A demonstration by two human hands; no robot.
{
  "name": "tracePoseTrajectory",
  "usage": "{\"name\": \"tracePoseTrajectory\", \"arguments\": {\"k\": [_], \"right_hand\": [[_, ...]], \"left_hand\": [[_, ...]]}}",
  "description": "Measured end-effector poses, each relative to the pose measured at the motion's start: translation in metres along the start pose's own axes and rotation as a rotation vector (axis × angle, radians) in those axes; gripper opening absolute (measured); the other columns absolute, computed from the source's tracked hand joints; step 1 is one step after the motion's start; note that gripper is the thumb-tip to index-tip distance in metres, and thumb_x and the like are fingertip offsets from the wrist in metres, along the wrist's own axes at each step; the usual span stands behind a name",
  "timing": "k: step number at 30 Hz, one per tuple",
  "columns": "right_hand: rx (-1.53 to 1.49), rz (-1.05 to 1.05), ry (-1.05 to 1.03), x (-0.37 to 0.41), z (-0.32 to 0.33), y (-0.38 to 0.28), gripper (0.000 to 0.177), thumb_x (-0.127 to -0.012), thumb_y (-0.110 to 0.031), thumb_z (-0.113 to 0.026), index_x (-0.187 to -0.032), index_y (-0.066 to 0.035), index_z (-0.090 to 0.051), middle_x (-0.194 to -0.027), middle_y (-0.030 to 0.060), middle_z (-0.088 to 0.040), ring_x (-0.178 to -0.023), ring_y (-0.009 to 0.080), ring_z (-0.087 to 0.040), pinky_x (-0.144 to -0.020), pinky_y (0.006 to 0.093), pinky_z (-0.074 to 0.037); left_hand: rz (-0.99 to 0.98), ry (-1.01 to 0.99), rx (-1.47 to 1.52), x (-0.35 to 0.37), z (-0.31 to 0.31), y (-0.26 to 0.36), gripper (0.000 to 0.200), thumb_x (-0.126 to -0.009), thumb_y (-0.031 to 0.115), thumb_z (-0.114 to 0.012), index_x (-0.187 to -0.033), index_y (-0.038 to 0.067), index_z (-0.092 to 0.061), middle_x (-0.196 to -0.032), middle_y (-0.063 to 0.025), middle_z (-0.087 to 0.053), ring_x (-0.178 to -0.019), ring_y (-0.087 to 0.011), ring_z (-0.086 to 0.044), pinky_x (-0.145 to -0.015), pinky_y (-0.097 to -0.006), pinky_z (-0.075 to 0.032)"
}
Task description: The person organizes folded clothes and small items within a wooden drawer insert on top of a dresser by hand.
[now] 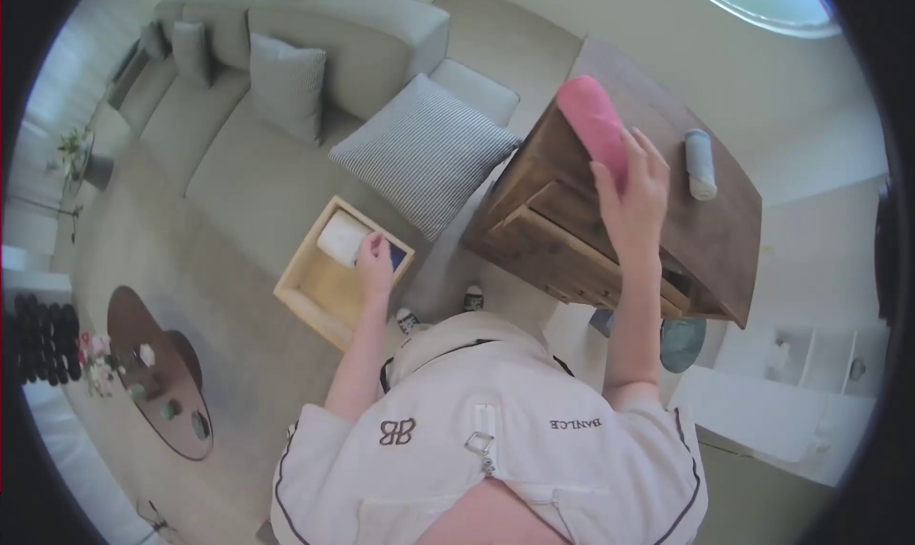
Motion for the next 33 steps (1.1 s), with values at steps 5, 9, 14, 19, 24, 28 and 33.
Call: {"name": "tracePoseTrajectory", "arguments": {"k": [5, 9, 14, 19, 24, 28, 33], "right_hand": [[0.094, -0.278, -0.273, -0.017, -0.011, 0.047, 0.052, -0.082, -0.023, -0.057, -0.130, -0.009, -0.042, -0.126, 0.0089, -0.052, -0.113, 0.0277, -0.049, -0.091, 0.0399, -0.041], [-0.610, -0.516, -0.243, -0.014, 0.002, 0.027, 0.045, -0.077, -0.020, -0.060, -0.119, -0.007, -0.054, -0.111, 0.0049, -0.058, -0.099, 0.0152, -0.052, -0.083, 0.0267, -0.044], [-0.946, -0.299, -0.400, 0.013, -0.022, -0.039, 0.051, -0.080, -0.021, -0.056, -0.127, -0.004, -0.043, -0.115, 0.0106, -0.052, -0.102, 0.0193, -0.050, -0.083, 0.0302, -0.041], [-0.695, 0.093, 0.084, -0.001, 0.039, -0.053, 0.049, -0.088, -0.022, -0.045, -0.131, 0.002, -0.038, -0.130, 0.0191, -0.044, -0.120, 0.0325, -0.041, -0.098, 0.0430, -0.034], [-0.684, 0.324, 0.166, 0.004, 0.029, -0.077, 0.053, -0.094, -0.032, -0.038, -0.133, 0.003, -0.033, -0.139, 0.0215, -0.031, -0.130, 0.0370, -0.029, -0.105, 0.0475, -0.026], [-0.832, 0.375, -0.206, 0.010, -0.011, -0.096, 0.060, -0.094, -0.037, -0.039, -0.139, 0.000, -0.025, -0.144, 0.0215, -0.022, -0.134, 0.0341, -0.022, -0.108, 0.0448, -0.021], [-0.898, 0.251, -0.305, 0.024, -0.027, -0.095, 0.064, -0.088, -0.017, -0.053, -0.140, 0.002, -0.019, -0.142, 0.0212, -0.026, -0.130, 0.0346, -0.028, -0.107, 0.0441, -0.025]], "left_hand": [[-0.274, -0.232, 0.263, 0.042, -0.029, 0.138, 0.019, -0.088, 0.017, -0.054, -0.103, 0.008, -0.061, -0.099, -0.0049, -0.063, -0.093, -0.0147, -0.058, -0.086, -0.0267, -0.044], [-0.398, -0.457, 0.409, 0.082, -0.038, 0.231, 0.028, -0.090, 0.023, -0.056, -0.113, 0.007, -0.057, -0.109, -0.0085, -0.062, -0.102, -0.0180, -0.057, -0.090, -0.0290, -0.044], [-0.309, -0.711, 0.969, 0.109, -0.067, 0.283, 0.062, -0.085, 0.050, -0.055, -0.129, 0.010, -0.036, -0.120, -0.0091, -0.048, -0.109, -0.0176, -0.047, -0.090, -0.0311, -0.042], [-0.079, -0.683, 1.112, 0.111, -0.060, 0.274, 0.058, -0.091, 0.056, -0.032, -0.108, 0.005, -0.053, -0.092, -0.0086, -0.062, -0.084, -0.0186, -0.059, -0.080, -0.0319, -0.048], [-0.628, -0.614, 2.070, 0.162, -0.072, 0.319, 0.067, -0.091, 0.050, -0.036, -0.135, 0.002, -0.020, -0.137, -0.0110, -0.015, -0.127, -0.0224, -0.009, -0.106, -0.0319, -0.008], [-0.461, -0.380, 1.094, 0.138, -0.042, 0.297, 0.053, -0.096, 0.043, -0.028, -0.132, 0.004, -0.030, -0.132, -0.0105, -0.034, -0.122, -0.0177, -0.029, -0.103, -0.0316, -0.024], [-0.202, -0.273, 1.027, 0.123, -0.023, 0.275, 0.052, -0.090, 0.050, -0.045, -0.122, 0.009, -0.043, -0.112, -0.0050, -0.053, -0.098, -0.0101, -0.052, -0.087, -0.0262, -0.045]]}}
Point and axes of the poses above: each hand's wrist, its own x-axis away from the middle knuckle, its own z-axis out of the back of the hand, y = z × x, the point moved 6 cm from there along -x, towards the middle knuckle
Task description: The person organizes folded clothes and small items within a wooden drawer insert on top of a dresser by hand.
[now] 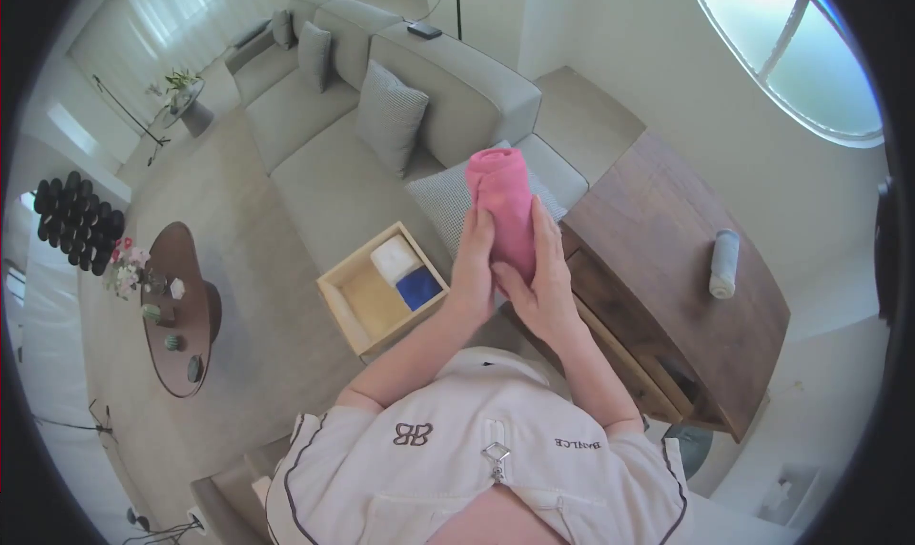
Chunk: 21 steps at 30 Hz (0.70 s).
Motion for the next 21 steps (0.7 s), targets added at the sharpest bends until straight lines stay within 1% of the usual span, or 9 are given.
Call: {"name": "tracePoseTrajectory", "arguments": {"k": [2, 3, 6, 9, 12, 15, 17, 18, 21], "right_hand": [[-0.242, -0.247, 0.059, -0.001, 0.010, 0.008, 0.064, -0.082, -0.018, -0.056, -0.137, -0.002, -0.029, -0.136, 0.0141, -0.038, -0.124, 0.0250, -0.038, -0.101, 0.0366, -0.033], [-0.303, -0.308, 0.078, -0.002, 0.013, 0.010, 0.064, -0.080, -0.018, -0.057, -0.137, -0.003, -0.031, -0.135, 0.0123, -0.041, -0.122, 0.0226, -0.040, -0.100, 0.0347, -0.035], [-0.589, -0.426, -0.024, -0.002, 0.009, 0.014, 0.061, -0.079, -0.030, -0.060, -0.131, -0.004, -0.041, -0.124, 0.0073, -0.050, -0.110, 0.0167, -0.048, -0.092, 0.0303, -0.039], [-0.713, -0.533, -0.116, 0.007, -0.007, 0.020, 0.058, -0.079, -0.036, -0.061, -0.126, -0.005, -0.046, -0.112, 0.0048, -0.056, -0.097, 0.0142, -0.052, -0.083, 0.0276, -0.043], [-0.594, -0.504, -0.117, 0.009, -0.012, 0.015, 0.056, -0.080, -0.036, -0.061, -0.125, -0.005, -0.047, -0.115, 0.0039, -0.055, -0.100, 0.0132, -0.050, -0.086, 0.0280, -0.041], [-0.581, -0.614, -0.229, 0.018, -0.029, 0.014, 0.078, -0.070, -0.048, -0.069, -0.128, -0.005, -0.039, -0.116, 0.0067, -0.052, -0.101, 0.0158, -0.050, -0.086, 0.0297, -0.043], [-0.514, -0.714, -0.247, 0.026, -0.036, 0.015, 0.064, -0.066, -0.035, -0.069, -0.116, -0.005, -0.043, -0.101, 0.0042, -0.054, -0.088, 0.0133, -0.051, -0.076, 0.0268, -0.044], [-0.498, -0.738, -0.248, 0.029, -0.038, 0.014, 0.061, -0.065, -0.032, -0.070, -0.113, -0.005, -0.044, -0.097, 0.0036, -0.055, -0.085, 0.0127, -0.051, -0.073, 0.0261, -0.044], [-0.360, -0.666, -0.214, 0.034, -0.040, 0.008, 0.058, -0.065, -0.029, -0.069, -0.111, -0.004, -0.046, -0.095, 0.0055, -0.056, -0.080, 0.0170, -0.052, -0.070, 0.0284, -0.044]], "left_hand": [[0.079, -0.105, -0.031, -0.004, 0.008, -0.001, 0.044, -0.090, 0.039, -0.050, -0.121, 0.008, -0.047, -0.110, -0.0020, -0.056, -0.098, -0.0089, -0.052, -0.086, -0.0246, -0.043], [0.099, -0.134, -0.040, -0.007, 0.011, -0.001, 0.042, -0.090, 0.037, -0.051, -0.121, 0.008, -0.048, -0.110, -0.0013, -0.057, -0.099, -0.0087, -0.052, -0.086, -0.0242, -0.043], [-0.007, -0.325, -0.104, -0.014, 0.005, 0.009, 0.056, -0.085, 0.052, -0.052, -0.120, 0.008, -0.049, -0.109, -0.0016, -0.055, -0.102, -0.0117, -0.048, -0.088, -0.0283, -0.038], [0.037, -0.308, -0.029, -0.015, 0.006, 0.016, 0.054, -0.078, 0.056, -0.059, -0.103, 0.008, -0.052, -0.091, -0.0014, -0.057, -0.085, -0.0131, -0.054, -0.075, -0.0270, -0.043], [0.047, -0.214, 0.032, -0.025, 0.024, 0.014, 0.042, -0.075, 0.041, -0.067, -0.098, 0.008, -0.055, -0.085, -0.0008, -0.059, -0.079, -0.0134, -0.056, -0.070, -0.0266, -0.046], [-0.020, -0.174, -0.001, -0.029, 0.036, 0.020, 0.049, -0.074, 0.038, -0.068, -0.108, 0.005, -0.054, -0.097, -0.0044, -0.057, -0.089, -0.0156, -0.054, -0.077, -0.0277, -0.046], [-0.090, -0.061, -0.307, -0.021, 0.040, 0.033, 0.077, -0.067, 0.039, -0.073, -0.129, 0.011, -0.036, -0.123, -0.0074, -0.041, -0.109, -0.0178, -0.045, -0.092, -0.0309, -0.039], [-0.107, -0.036, -0.384, -0.019, 0.038, 0.037, 0.085, -0.065, 0.039, -0.074, -0.135, 0.013, -0.032, -0.130, -0.0081, -0.037, -0.114, -0.0183, -0.042, -0.096, -0.0317, -0.037], [-0.113, 0.073, -0.468, -0.014, 0.041, 0.043, 0.073, -0.066, 0.042, -0.074, -0.126, 0.015, -0.045, -0.121, -0.0069, -0.048, -0.101, -0.0160, -0.052, -0.087, -0.0289, -0.045]]}}
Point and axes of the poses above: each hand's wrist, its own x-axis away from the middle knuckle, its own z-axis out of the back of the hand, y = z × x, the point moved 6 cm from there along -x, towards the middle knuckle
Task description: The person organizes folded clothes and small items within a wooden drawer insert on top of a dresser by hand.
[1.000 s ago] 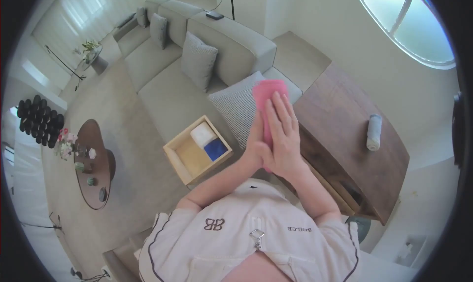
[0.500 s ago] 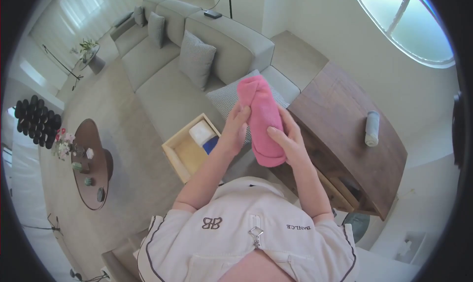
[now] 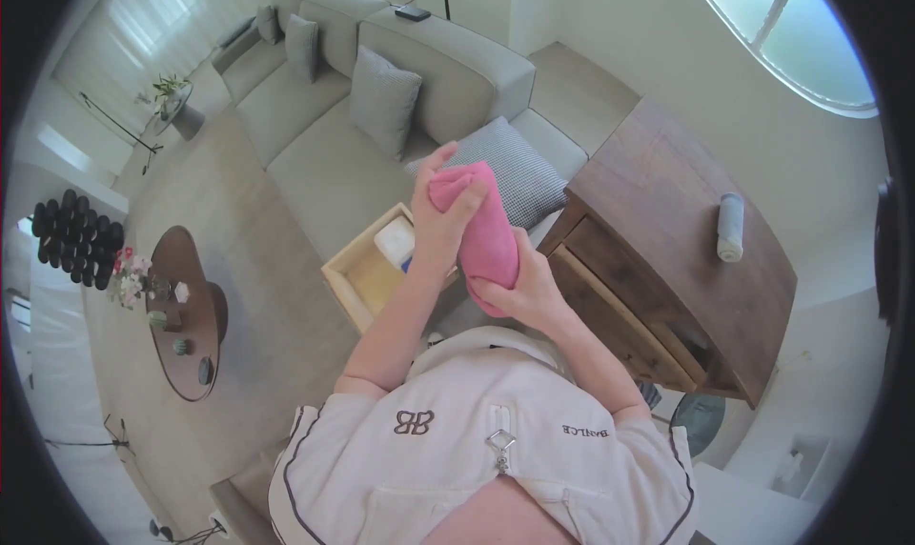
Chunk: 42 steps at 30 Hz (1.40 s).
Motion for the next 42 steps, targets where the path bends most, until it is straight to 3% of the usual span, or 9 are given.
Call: {"name": "tracePoseTrajectory", "arguments": {"k": [3, 6, 9, 15, 21, 27, 33, 36, 42], "right_hand": [[0.210, 0.124, 0.100, 0.004, -0.003, 0.001, 0.061, -0.065, -0.029, -0.072, -0.114, -0.004, -0.048, -0.099, 0.0085, -0.060, -0.082, 0.0229, -0.058, -0.071, 0.0316, -0.046], [0.212, 0.125, 0.070, 0.003, 0.002, -0.001, 0.053, -0.066, -0.029, -0.069, -0.107, -0.003, -0.048, -0.095, 0.0082, -0.059, -0.077, 0.0218, -0.054, -0.068, 0.0314, -0.044], [-0.003, -0.002, 0.025, 0.000, 0.009, 0.005, 0.054, -0.064, -0.030, -0.071, -0.107, -0.005, -0.050, -0.093, 0.0044, -0.057, -0.079, 0.0155, -0.051, -0.068, 0.0281, -0.044], [-0.259, -0.089, -0.201, -0.008, 0.005, 0.014, 0.063, -0.068, -0.035, -0.070, -0.117, -0.004, -0.047, -0.102, 0.0042, -0.056, -0.090, 0.0124, -0.052, -0.076, 0.0261, -0.045], [-0.356, -0.097, -0.168, -0.013, 0.010, 0.037, 0.064, -0.080, -0.047, -0.058, -0.127, -0.006, -0.043, -0.120, 0.0070, -0.052, -0.105, 0.0136, -0.051, -0.086, 0.0297, -0.043], [-0.638, -0.137, -0.101, -0.013, -0.002, 0.045, 0.048, -0.076, -0.033, -0.059, -0.112, -0.001, -0.053, -0.087, 0.0067, -0.057, -0.068, 0.0169, -0.054, -0.047, 0.0274, -0.044], [-1.348, -0.323, -0.615, -0.014, -0.029, 0.049, 0.056, -0.075, -0.039, -0.063, -0.117, -0.009, -0.043, -0.107, 0.0146, -0.053, -0.076, 0.0259, -0.060, -0.045, 0.0279, -0.035], [-0.902, -0.327, -0.305, -0.026, -0.021, 0.061, 0.055, -0.089, -0.050, -0.040, -0.121, -0.007, -0.049, -0.106, 0.0117, -0.061, -0.086, 0.0258, -0.060, -0.070, 0.0335, -0.046], [-0.183, -0.210, -0.092, -0.026, -0.011, 0.039, 0.047, -0.073, -0.034, -0.061, -0.112, -0.010, -0.052, -0.098, 0.0016, -0.055, -0.084, 0.0117, -0.050, -0.072, 0.0255, -0.044]], "left_hand": [[0.128, 0.025, 0.198, 0.000, 0.000, -0.008, 0.047, -0.073, 0.032, -0.069, -0.111, 0.009, -0.054, -0.096, -0.0076, -0.058, -0.075, -0.0146, -0.058, -0.064, -0.0264, -0.050], [0.203, 0.030, 0.288, -0.002, -0.002, -0.018, 0.041, -0.073, 0.029, -0.069, -0.106, 0.008, -0.056, -0.090, -0.0075, -0.060, -0.072, -0.0145, -0.058, -0.062, -0.0261, -0.050], [0.216, -0.128, 0.354, -0.006, -0.007, -0.023, 0.081, -0.071, 0.039, -0.073, -0.132, 0.007, -0.031, -0.117, -0.0112, -0.048, -0.100, -0.0184, -0.053, -0.085, -0.0286, -0.046], [0.282, -0.152, 0.420, -0.003, -0.018, -0.032, 0.045, -0.072, 0.038, -0.071, -0.099, 0.006, -0.055, -0.088, -0.0054, -0.058, -0.080, -0.0158, -0.057, -0.070, -0.0283, -0.048], [0.246, 0.082, 0.379, -0.013, -0.003, -0.033, 0.047, -0.070, 0.031, -0.074, -0.106, 0.007, -0.054, -0.091, -0.0072, -0.062, -0.081, -0.0177, -0.060, -0.069, -0.0313, -0.052], [0.298, -0.047, 0.445, -0.010, -0.009, -0.029, 0.062, -0.071, 0.049, -0.069, -0.114, 0.008, -0.052, -0.103, -0.0058, -0.059, -0.097, -0.0170, -0.056, -0.084, -0.0308, -0.046], [0.281, -0.281, 0.647, -0.008, -0.018, -0.027, 0.081, -0.068, 0.058, -0.068, -0.117, -0.002, -0.044, -0.109, -0.0154, -0.056, -0.103, -0.0245, -0.054, -0.086, -0.0379, -0.047], [0.386, -0.064, 0.625, -0.017, -0.001, -0.047, 0.064, -0.069, 0.044, -0.072, -0.113, 0.002, -0.049, -0.097, -0.0129, -0.059, -0.089, -0.0231, -0.058, -0.077, -0.0346, -0.050], [0.479, 0.373, 0.491, -0.022, 0.037, -0.079, 0.060, -0.060, 0.036, -0.080, -0.108, 0.012, -0.054, -0.095, -0.0029, -0.060, -0.087, -0.0168, -0.058, -0.074, -0.0308, -0.049]]}}
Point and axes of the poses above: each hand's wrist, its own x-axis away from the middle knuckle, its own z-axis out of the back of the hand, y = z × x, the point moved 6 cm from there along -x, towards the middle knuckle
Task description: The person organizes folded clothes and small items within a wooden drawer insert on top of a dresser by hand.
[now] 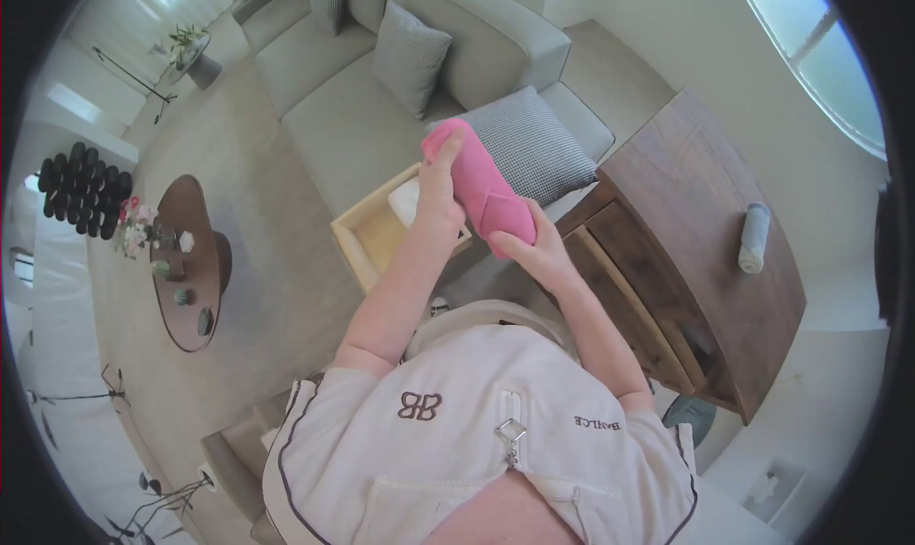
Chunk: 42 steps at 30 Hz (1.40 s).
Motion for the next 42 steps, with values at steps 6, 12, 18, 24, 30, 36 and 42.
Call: {"name": "tracePoseTrajectory", "arguments": {"k": [6, 12, 18, 24, 30, 36, 42], "right_hand": [[-0.752, -0.180, -0.261, -0.023, -0.022, 0.038, 0.044, -0.077, -0.036, -0.056, -0.107, -0.004, -0.052, -0.083, 0.0140, -0.058, -0.061, 0.0199, -0.052, -0.046, 0.0235, -0.040], [-1.075, -0.371, -0.422, -0.035, -0.051, 0.060, 0.054, -0.078, -0.040, -0.054, -0.113, 0.001, -0.046, -0.082, 0.0148, -0.053, -0.058, 0.0169, -0.049, -0.042, 0.0191, -0.041], [-0.996, -0.537, -0.341, -0.059, -0.082, 0.093, 0.054, -0.081, -0.040, -0.051, -0.112, 0.004, -0.051, -0.090, 0.0121, -0.059, -0.068, 0.0206, -0.056, -0.053, 0.0271, -0.050], [-0.362, -0.483, -0.110, -0.081, -0.068, 0.140, 0.045, -0.088, -0.037, -0.044, -0.118, -0.004, -0.049, -0.109, 0.0131, -0.059, -0.102, 0.0228, -0.058, -0.086, 0.0333, -0.047], [-0.504, -0.608, 0.084, -0.065, -0.055, 0.166, 0.049, -0.086, -0.041, -0.055, -0.114, 0.000, -0.053, -0.104, 0.0148, -0.061, -0.093, 0.0226, -0.061, -0.084, 0.0337, -0.050], [-0.529, -0.599, 0.263, -0.050, -0.048, 0.167, 0.036, -0.087, -0.033, -0.057, -0.103, -0.001, -0.058, -0.090, 0.0115, -0.065, -0.078, 0.0180, -0.063, -0.073, 0.0281, -0.053], [-0.549, -0.578, 0.337, -0.040, -0.042, 0.172, 0.034, -0.089, -0.030, -0.054, -0.106, -0.001, -0.056, -0.091, 0.0115, -0.063, -0.080, 0.0180, -0.063, -0.073, 0.0269, -0.053]], "left_hand": [[0.134, -0.336, 0.052, 0.010, -0.002, 0.008, 0.074, -0.066, 0.046, -0.077, -0.118, 0.004, -0.046, -0.109, -0.0096, -0.057, -0.101, -0.0205, -0.055, -0.090, -0.0351, -0.045], [0.134, -0.598, -0.080, 0.011, 0.023, 0.006, 0.077, -0.073, 0.059, -0.064, -0.123, 0.003, -0.042, -0.116, -0.0105, -0.055, -0.109, -0.0211, -0.051, -0.092, -0.0332, -0.040], [-0.058, -0.399, -0.112, -0.002, 0.068, 0.010, 0.058, -0.074, 0.026, -0.073, -0.121, 0.008, -0.043, -0.107, -0.0056, -0.056, -0.099, -0.0170, -0.053, -0.083, -0.0303, -0.046], [-0.257, -0.158, -0.492, -0.019, 0.113, 0.031, 0.055, -0.072, 0.019, -0.071, -0.119, 0.007, -0.045, -0.111, -0.0063, -0.057, -0.098, -0.0180, -0.055, -0.083, -0.0292, -0.045], [-0.376, -0.009, -0.602, -0.056, 0.167, 0.031, 0.056, -0.067, 0.015, -0.070, -0.118, 0.007, -0.045, -0.112, -0.0087, -0.054, -0.101, -0.0208, -0.053, -0.086, -0.0303, -0.043], [-0.247, 0.169, -0.896, -0.099, 0.217, 0.024, 0.055, -0.068, 0.019, -0.069, -0.118, 0.007, -0.049, -0.114, -0.0115, -0.057, -0.104, -0.0257, -0.055, -0.086, -0.0352, -0.045], [0.018, 0.253, -0.717, -0.145, 0.282, -0.014, 0.066, -0.069, 0.026, -0.069, -0.125, 0.004, -0.042, -0.124, -0.0130, -0.051, -0.112, -0.0270, -0.051, -0.090, -0.0375, -0.041]]}}
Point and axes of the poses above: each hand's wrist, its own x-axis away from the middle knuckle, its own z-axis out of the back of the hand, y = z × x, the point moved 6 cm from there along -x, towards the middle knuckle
